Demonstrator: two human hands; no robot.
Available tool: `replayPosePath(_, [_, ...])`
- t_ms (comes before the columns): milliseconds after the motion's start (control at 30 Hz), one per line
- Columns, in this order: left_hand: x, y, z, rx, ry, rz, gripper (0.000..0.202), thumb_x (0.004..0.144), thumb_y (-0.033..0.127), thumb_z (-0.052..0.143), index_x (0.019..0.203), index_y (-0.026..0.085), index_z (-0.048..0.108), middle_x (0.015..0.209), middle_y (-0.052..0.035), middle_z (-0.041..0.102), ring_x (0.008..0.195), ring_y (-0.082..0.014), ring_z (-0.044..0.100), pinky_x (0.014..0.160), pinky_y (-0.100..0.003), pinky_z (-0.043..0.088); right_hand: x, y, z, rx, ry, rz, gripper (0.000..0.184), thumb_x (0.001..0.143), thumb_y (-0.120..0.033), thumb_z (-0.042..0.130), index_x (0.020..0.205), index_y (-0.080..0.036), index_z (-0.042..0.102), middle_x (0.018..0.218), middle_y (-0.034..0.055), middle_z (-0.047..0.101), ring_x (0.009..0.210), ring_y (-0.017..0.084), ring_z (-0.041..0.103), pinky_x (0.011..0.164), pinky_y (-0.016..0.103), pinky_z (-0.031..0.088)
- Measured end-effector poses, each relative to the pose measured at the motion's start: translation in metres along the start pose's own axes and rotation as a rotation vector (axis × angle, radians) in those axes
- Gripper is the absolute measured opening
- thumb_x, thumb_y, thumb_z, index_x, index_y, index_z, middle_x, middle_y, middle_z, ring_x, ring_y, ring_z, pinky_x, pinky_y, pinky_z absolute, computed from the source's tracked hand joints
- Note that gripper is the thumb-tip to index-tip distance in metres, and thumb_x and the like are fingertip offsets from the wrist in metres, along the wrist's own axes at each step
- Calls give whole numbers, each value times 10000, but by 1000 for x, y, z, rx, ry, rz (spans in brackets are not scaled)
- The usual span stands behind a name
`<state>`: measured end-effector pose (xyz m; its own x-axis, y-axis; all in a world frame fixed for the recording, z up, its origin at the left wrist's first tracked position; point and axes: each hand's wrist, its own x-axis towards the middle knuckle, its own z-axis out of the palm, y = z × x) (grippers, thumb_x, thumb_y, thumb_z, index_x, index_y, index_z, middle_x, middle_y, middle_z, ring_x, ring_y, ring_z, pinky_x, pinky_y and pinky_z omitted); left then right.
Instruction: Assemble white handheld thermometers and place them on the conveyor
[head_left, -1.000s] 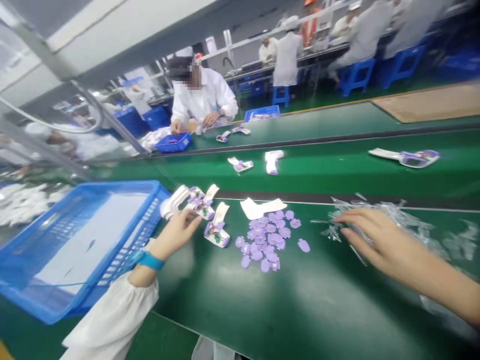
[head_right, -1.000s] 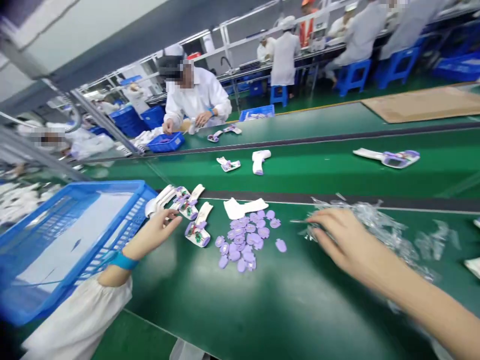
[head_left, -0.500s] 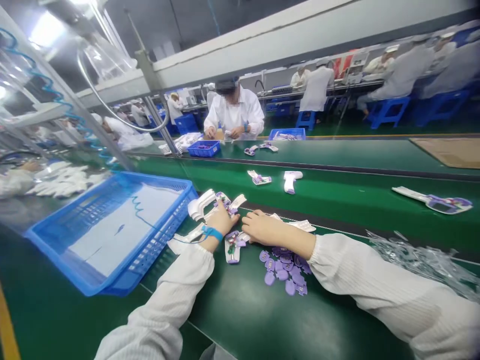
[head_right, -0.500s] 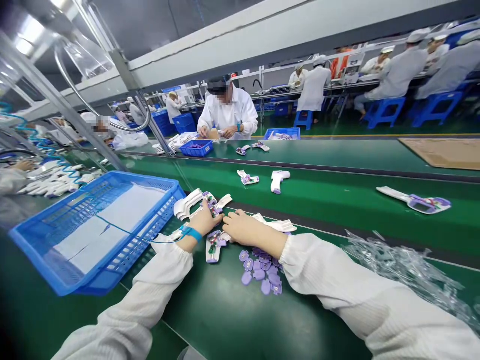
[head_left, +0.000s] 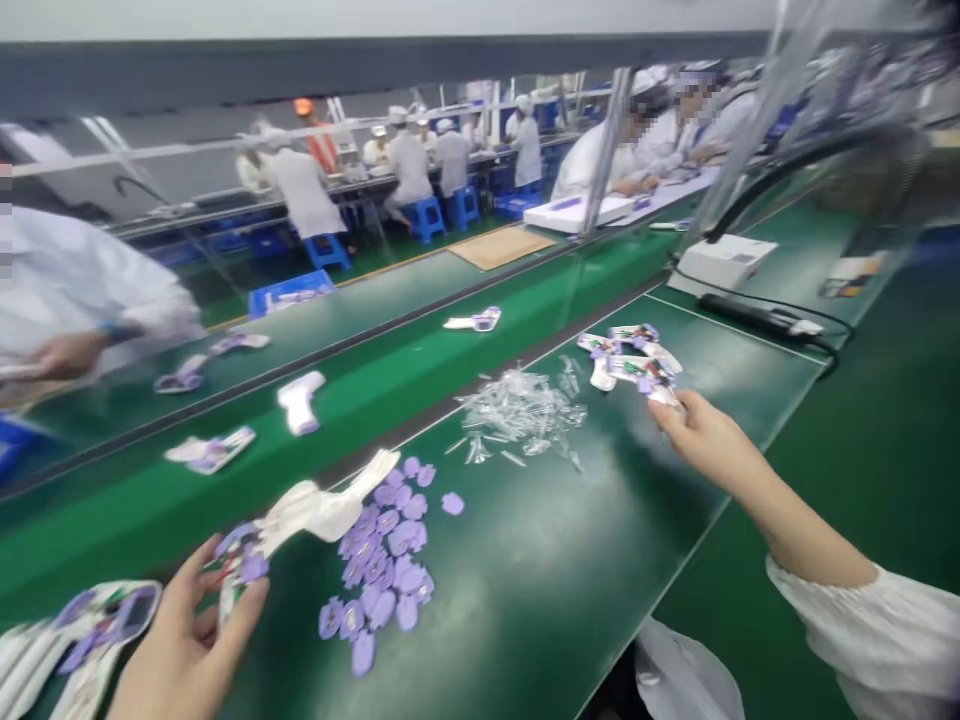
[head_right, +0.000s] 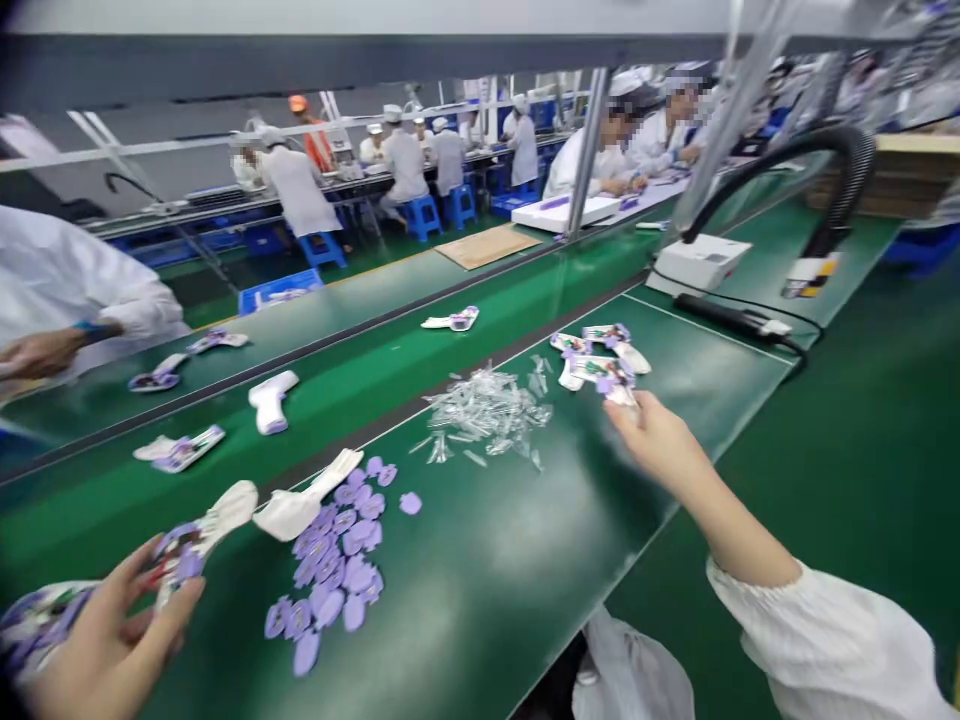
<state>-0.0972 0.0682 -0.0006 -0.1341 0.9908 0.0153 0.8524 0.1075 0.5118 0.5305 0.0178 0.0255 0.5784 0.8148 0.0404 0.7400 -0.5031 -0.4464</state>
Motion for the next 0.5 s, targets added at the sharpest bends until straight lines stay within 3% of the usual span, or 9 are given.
replayPosePath(67, [2,65,17,-24,-140,153,806,882,800,553,1586,430,425,1261,-22,811,921,-400,803,812,-536,648,1,38,-5,-34,42,93,449,1031,-589,501,1032,-173,669,783,181,745,660,299,698,584,387,486])
replayPosePath(133, [-1,146,45,-16,-347,396,694,949,648,589,1575,365,489,1363,-58,776,1068,-378,795,949,-504,634,8,56,-6,-47,63,103,425,1018,-580,519,960,-183,661,806,190,739,667,295,688,589,390,490])
replayPosePath(200, [-8,227,85,-9,-469,624,661,958,533,625,1559,277,530,1479,-118,710,1215,-378,758,1044,-470,605,18,58,-6,-55,90,70,449,1014,-601,522,969,-180,668,873,198,743,726,306,696,640,406,519])
replayPosePath(300, [-23,325,147,105,-596,890,584,1008,490,612,1506,191,554,1410,-192,712,1167,-393,768,969,-473,631,26,52,-11,-81,144,-33,467,1029,-580,494,1072,-155,685,1004,246,743,907,373,710,776,486,558])
replayPosePath(367, [-31,365,173,107,-600,943,534,1011,463,647,1457,176,586,1355,-194,715,1175,-395,762,946,-456,634,21,49,-13,-98,142,-117,462,1033,-551,469,1138,-159,690,1057,255,745,1018,414,706,856,545,567])
replayPosePath(400, [-33,375,179,102,-591,947,566,1022,451,648,1504,171,549,1382,-202,692,1174,-391,762,931,-447,637,16,49,-11,-100,119,-165,465,1028,-549,465,1172,-170,691,1091,247,751,1067,422,706,892,562,571])
replayPosePath(500, [-40,372,175,51,-541,942,676,1071,549,571,1640,225,399,1414,-178,659,1081,-378,789,861,-459,653,-6,59,8,-70,-2,-320,569,968,-625,526,1294,-183,671,1271,227,744,1193,410,702,1001,551,580])
